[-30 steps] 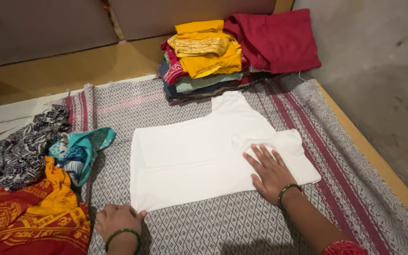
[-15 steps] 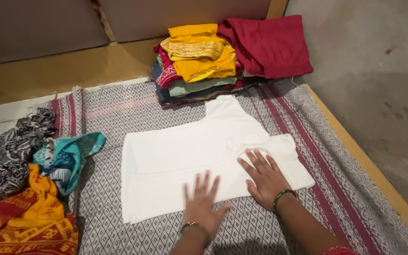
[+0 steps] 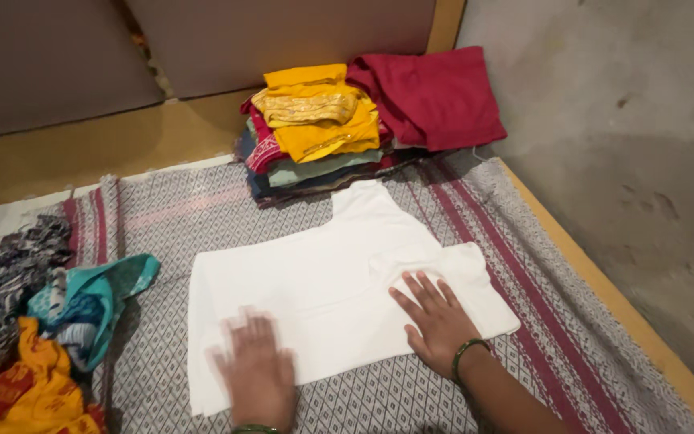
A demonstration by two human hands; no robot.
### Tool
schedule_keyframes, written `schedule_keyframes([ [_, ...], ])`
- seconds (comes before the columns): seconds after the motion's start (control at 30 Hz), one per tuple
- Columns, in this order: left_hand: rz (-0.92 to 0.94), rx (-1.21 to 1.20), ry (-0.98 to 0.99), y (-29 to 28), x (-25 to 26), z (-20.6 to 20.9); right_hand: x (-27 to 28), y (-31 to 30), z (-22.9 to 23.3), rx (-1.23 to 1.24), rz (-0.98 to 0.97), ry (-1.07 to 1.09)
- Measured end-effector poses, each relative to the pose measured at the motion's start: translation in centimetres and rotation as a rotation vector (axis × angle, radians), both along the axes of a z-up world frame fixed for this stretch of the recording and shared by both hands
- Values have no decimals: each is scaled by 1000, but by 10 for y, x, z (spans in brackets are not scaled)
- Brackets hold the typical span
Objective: The person folds a white shirt on a mat by hand, smoothing the fabric, folding the sleeves inward, and then folding the shirt into a rectangle before placing it near other folded clothes.
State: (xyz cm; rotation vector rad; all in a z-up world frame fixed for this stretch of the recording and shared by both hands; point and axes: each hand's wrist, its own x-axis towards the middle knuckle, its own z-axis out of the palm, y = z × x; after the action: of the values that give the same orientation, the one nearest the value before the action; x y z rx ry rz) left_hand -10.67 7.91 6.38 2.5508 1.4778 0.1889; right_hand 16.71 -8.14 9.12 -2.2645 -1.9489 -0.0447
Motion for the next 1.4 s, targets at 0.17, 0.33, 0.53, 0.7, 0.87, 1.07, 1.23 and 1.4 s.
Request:
schedule_keyframes([
  [0.17,-420,-93,-505,-29,67,37,0,6,8,13,17,78],
  [0.33,-307,-261,-595,7,149,44,-3,0,20,218,-62,322],
  [0.53,-409,-198,-220,38,228,43,-4,-1,17,195,-225,480],
  [0.7,-408,-331,-81,47,242,43,-1,2,16,344,-169,455],
  [0.87,-437,-368,-158,66,246,17,21,12,-2,88,-429,985],
  [1.07,-450,-440,-332,78,246,6,51,24,-9,-15,-467,1674],
  [1.23,-452,-558,-415,77,243,20,67,47,-1,-291,-447,1798],
  [1.4,-607,-393,-457,63,237,42,75,70,5,141,-613,1749],
])
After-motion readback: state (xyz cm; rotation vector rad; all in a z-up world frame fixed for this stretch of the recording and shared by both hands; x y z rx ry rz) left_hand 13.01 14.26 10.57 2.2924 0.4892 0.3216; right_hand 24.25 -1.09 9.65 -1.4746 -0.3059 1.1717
